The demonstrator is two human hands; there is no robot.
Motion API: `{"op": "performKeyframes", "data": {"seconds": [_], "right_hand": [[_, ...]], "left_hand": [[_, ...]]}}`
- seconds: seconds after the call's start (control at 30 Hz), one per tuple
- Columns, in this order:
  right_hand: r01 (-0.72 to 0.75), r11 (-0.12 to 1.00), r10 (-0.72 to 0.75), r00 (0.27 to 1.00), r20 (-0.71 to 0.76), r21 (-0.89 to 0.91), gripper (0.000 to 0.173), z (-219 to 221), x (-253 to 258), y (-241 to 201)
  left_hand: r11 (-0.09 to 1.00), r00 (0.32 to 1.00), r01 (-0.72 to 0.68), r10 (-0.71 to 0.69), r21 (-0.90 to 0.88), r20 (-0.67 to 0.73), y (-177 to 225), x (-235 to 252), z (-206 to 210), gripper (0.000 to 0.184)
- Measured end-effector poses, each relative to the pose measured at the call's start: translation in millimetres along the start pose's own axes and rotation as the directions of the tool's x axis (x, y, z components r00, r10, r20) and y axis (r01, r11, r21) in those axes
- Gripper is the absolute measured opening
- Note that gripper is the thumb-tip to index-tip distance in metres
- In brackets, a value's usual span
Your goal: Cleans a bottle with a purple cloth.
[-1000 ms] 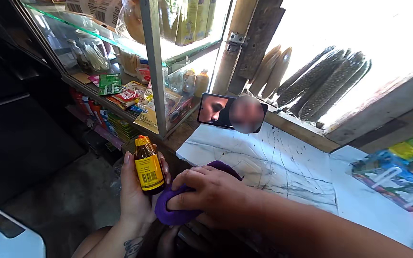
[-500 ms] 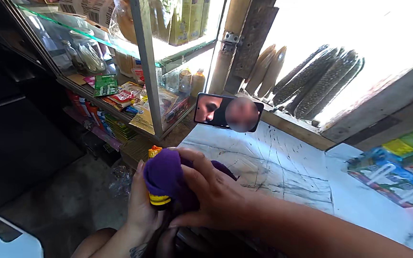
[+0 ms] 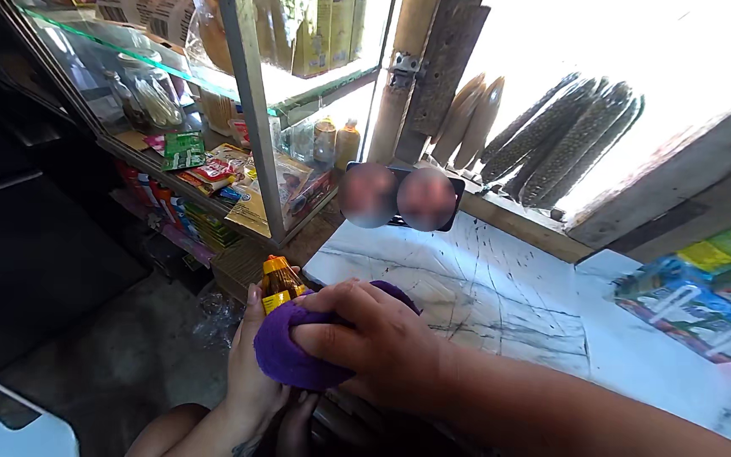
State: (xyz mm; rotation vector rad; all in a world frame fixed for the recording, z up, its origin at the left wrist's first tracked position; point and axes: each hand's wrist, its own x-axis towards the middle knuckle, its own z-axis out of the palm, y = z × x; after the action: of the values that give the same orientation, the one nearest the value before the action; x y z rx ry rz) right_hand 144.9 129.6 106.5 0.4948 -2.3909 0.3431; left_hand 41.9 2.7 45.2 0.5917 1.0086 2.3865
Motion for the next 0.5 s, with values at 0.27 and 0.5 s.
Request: {"op": "performKeyframes", "data": {"seconds": [0.27,0.5], "right_hand": [[0.029,0.998,-0.029,1.0,0.0,-0.055,0.036,-0.2,-0.4,-1.3],[0.019,1.0,-0.019,1.0,-0.01,0.001,0.03,0.6,-1.5,0.7]], "left_hand": [[0.991,0.982,0.016,0.008,-0.129,0.189,4.3,-2.4,-3.0,0.063],[0.977,0.979,0.046,-0.003,-0.21,0.202,5.3,-3.0,-0.4,0.051]]}}
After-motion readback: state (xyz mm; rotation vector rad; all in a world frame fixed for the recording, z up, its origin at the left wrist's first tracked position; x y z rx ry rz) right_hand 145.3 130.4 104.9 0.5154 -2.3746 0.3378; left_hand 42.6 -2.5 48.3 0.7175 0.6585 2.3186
